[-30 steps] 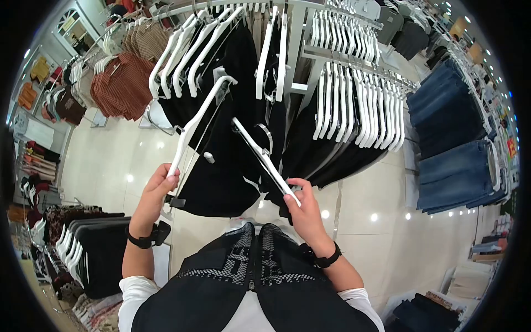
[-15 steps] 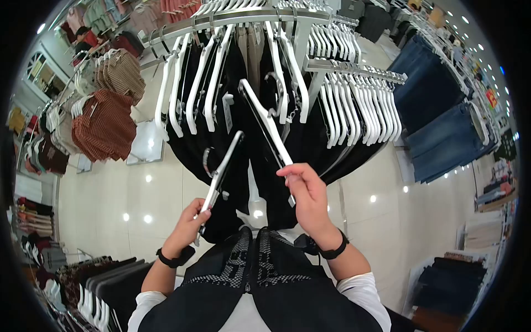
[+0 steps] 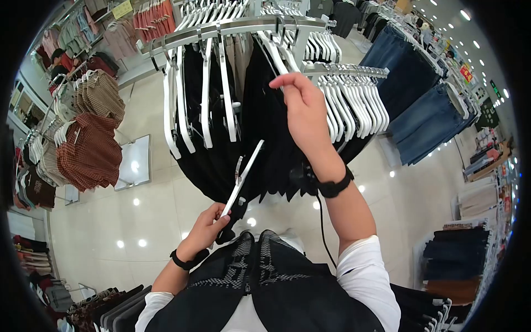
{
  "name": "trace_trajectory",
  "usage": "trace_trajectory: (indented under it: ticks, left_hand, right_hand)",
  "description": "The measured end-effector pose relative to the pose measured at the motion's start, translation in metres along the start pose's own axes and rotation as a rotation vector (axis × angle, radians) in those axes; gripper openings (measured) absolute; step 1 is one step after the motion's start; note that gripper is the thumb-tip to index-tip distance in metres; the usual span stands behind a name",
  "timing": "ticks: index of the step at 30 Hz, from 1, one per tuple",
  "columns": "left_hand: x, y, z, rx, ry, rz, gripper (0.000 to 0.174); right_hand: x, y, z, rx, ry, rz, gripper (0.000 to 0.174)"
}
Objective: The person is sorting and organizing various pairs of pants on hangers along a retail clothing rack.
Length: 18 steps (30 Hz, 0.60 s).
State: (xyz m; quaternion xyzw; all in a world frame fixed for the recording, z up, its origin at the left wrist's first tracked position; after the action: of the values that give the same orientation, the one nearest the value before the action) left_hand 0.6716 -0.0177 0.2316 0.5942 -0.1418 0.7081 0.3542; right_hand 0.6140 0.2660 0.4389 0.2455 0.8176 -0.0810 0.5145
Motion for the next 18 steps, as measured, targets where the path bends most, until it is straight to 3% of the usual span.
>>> trace_trajectory:
  ticks: [5, 8, 9, 13, 18]
  left_hand:
    - [-0.003, -0.008, -0.006, -0.015, -0.060, 0.002, 0.019]
    - [0.004, -0.011, -0.005, -0.017, -0.042, 0.028, 0.018]
    - [0.007, -0.011, -0.006, -0.016, -0.042, 0.038, 0.018]
    - [0.014, -0.016, -0.004, -0.021, -0.028, 0.091, 0.017]
    - [0.049, -0.032, 0.009, -0.060, -0.050, 0.368, 0.019]
  right_hand:
    - [0.012, -0.008, -0.032, 0.027, -0.069, 0.317, 0.024]
    - [0.022, -0.014, -0.019, 0.016, 0.115, 0.615, 0.022]
    - [0.021, -0.015, -0.014, 0.004, 0.087, 0.592, 0.019]
    - [0.012, -0.015, -0.004, 0.005, 0.360, 0.813, 0.017]
    - [0.007, 0.014, 0.001, 0.043, 0.583, 0.656, 0.018]
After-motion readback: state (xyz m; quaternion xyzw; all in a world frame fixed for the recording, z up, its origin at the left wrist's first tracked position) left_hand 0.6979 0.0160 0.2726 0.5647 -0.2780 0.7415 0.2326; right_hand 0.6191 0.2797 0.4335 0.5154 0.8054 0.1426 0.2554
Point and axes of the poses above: each hand's wrist, its own z-axis away from the middle knuckle, its own y-axis out of the back of the hand, x = y × z, the point moved 7 cm from there along -z, towards the middle knuckle
